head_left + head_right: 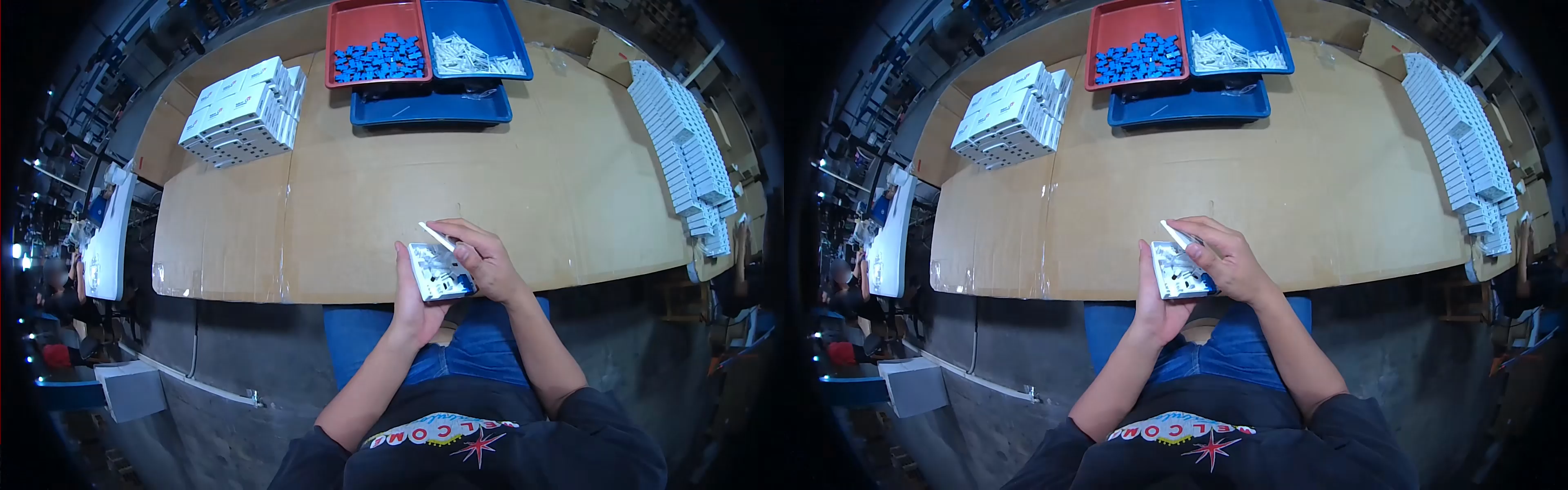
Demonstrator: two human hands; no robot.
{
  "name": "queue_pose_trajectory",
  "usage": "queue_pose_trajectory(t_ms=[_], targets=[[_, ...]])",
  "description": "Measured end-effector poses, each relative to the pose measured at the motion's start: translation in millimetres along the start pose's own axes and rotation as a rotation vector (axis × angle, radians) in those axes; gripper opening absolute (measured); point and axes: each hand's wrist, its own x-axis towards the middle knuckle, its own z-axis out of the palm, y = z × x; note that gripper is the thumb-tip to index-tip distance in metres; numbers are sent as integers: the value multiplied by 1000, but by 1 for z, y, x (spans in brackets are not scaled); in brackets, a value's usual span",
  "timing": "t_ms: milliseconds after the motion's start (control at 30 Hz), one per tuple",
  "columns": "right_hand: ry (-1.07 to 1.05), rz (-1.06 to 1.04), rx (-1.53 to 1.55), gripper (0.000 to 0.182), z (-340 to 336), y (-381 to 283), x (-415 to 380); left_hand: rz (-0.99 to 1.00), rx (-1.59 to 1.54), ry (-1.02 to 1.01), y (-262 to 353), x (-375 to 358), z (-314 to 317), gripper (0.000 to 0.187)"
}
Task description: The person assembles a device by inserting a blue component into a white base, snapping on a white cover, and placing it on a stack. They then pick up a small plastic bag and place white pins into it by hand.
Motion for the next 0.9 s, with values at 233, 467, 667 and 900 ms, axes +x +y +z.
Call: queue_pose_trajectory(t_ms=[233, 467, 667, 900], targets=[[9, 46, -11, 44, -7, 3, -14, -66, -25, 0, -12, 8, -8, 80], [3, 161, -36, 43, -8, -6, -20, -203, -17, -44, -7, 15, -1, 79], [-46, 272, 5, 46, -12, -5, -17, -213, -25, -48, -8, 18, 0, 76], [-57, 270, -36, 39, -7, -5, -8, -191, -15, 23, 1, 18, 8, 76]])
